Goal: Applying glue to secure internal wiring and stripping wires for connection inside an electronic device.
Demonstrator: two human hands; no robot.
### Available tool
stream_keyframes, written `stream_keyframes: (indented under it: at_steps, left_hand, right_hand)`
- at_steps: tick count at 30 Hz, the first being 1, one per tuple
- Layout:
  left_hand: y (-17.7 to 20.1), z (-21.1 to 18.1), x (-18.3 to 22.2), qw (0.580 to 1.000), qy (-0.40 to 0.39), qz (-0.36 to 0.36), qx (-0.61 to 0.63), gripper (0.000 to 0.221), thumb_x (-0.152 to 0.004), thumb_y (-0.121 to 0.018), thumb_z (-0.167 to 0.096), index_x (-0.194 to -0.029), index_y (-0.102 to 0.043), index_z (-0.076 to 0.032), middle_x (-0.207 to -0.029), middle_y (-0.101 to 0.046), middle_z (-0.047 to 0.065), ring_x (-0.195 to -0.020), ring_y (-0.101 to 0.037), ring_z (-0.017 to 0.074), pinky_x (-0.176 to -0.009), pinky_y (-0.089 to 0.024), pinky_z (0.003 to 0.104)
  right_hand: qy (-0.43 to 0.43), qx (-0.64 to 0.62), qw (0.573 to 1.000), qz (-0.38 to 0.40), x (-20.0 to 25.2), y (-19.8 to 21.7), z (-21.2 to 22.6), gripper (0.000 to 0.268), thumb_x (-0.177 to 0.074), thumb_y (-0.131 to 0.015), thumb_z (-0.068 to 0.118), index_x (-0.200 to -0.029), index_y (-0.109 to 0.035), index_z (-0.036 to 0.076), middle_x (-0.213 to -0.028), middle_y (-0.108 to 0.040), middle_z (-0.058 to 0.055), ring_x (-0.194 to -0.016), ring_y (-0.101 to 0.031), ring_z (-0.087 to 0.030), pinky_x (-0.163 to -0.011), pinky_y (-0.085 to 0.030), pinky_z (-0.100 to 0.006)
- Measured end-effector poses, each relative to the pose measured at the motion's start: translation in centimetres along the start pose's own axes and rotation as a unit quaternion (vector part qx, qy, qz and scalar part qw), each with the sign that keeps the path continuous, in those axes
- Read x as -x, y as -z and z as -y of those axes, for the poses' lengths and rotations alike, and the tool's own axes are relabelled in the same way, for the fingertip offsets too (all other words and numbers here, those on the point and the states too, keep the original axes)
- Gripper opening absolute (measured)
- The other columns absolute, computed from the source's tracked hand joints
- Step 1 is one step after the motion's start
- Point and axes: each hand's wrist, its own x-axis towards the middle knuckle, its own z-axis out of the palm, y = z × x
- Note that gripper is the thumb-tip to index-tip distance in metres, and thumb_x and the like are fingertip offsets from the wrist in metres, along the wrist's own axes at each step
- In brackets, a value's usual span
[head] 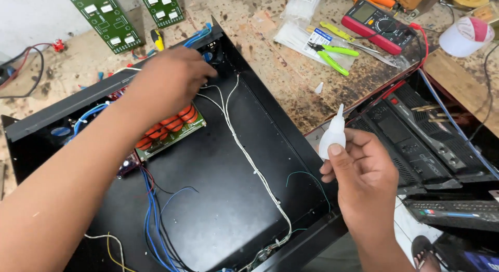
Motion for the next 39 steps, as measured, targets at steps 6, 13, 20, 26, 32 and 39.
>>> stream_keyframes:
  at_steps: [6, 13, 20, 26, 32, 39]
  left_hand:
    - [-4.3, 1.5, -3.0, 0.944, 0.076, 0.281, -0.153, 0.044, -0.089, -0.062, -0.011, -0.126, -0.074, -0.031, -0.115, -0.072, 0.005, -0.102, -0.068, 0.0385, -0.082, -0.055, 0.053]
    - [-5.7, 2.0, -4.1, 0.926, 0.085, 0.301, -0.212, 0.031, -0.056, -0.058, -0.001, -0.057, -0.033, -0.02, -0.055, -0.037, 0.004, -0.058, -0.032, 0.0298, -0.049, -0.032, 0.041]
    - [-5.5, 1.8, -3.9, 0.914, 0.194, 0.322, -0.156, 0.028, -0.086, -0.067, -0.013, -0.1, -0.083, -0.03, -0.097, -0.077, 0.008, -0.089, -0.072, 0.0404, -0.072, -0.057, 0.049]
    - [-4.7, 0.8, -3.6, 0.925, 0.259, 0.267, -0.073, 0.014, -0.085, -0.076, -0.02, -0.096, -0.084, -0.022, -0.092, -0.079, 0.011, -0.095, -0.076, 0.0386, -0.082, -0.06, 0.051]
    - [-3.5, -0.3, -3.7, 0.917, 0.296, 0.262, -0.041, 0.017, -0.083, -0.074, -0.015, -0.096, -0.084, -0.018, -0.094, -0.078, 0.013, -0.095, -0.075, 0.041, -0.083, -0.06, 0.052]
    - [-4.2, 0.1, -3.4, 0.922, 0.298, 0.245, -0.032, 0.015, -0.083, -0.073, -0.016, -0.094, -0.083, -0.015, -0.094, -0.077, 0.015, -0.092, -0.075, 0.043, -0.079, -0.06, 0.053]
  right_hand:
    - [-0.006, 0.006, 1.0, -0.005, 0.0, 0.0, 0.2, 0.034, -0.096, -0.065, 0.018, -0.123, -0.063, -0.003, -0.077, -0.065, -0.013, -0.065, -0.062, -0.017, -0.056, -0.056, -0.029]
    - [0.005, -0.004, 1.0, -0.001, 0.0, 0.0, 0.1, 0.033, -0.097, -0.064, 0.017, -0.123, -0.061, -0.003, -0.081, -0.065, -0.013, -0.064, -0.063, -0.016, -0.055, -0.056, -0.029]
    - [-0.045, -0.103, 0.993, -0.019, -1.8, 0.9, 0.0, 0.037, -0.092, -0.069, 0.009, -0.126, -0.061, -0.004, -0.095, -0.073, -0.018, -0.074, -0.069, -0.023, -0.072, -0.063, -0.035]
    - [0.09, -0.052, 0.993, 0.051, -10.0, 1.0, -2.7, 0.034, -0.1, -0.065, 0.004, -0.129, -0.054, -0.011, -0.102, -0.067, -0.018, -0.083, -0.071, -0.021, -0.067, -0.066, -0.032]
    - [0.102, 0.048, 0.99, 0.086, -15.6, -3.6, -6.7, 0.035, -0.092, -0.078, 0.01, -0.119, -0.063, -0.007, -0.091, -0.068, -0.013, -0.077, -0.066, -0.014, -0.062, -0.06, -0.028]
    - [0.102, 0.222, 0.968, 0.059, -21.2, -6.8, -12.3, 0.034, -0.082, -0.088, 0.027, -0.107, -0.072, 0.013, -0.09, -0.074, 0.0, -0.074, -0.066, -0.007, -0.066, -0.054, -0.022]
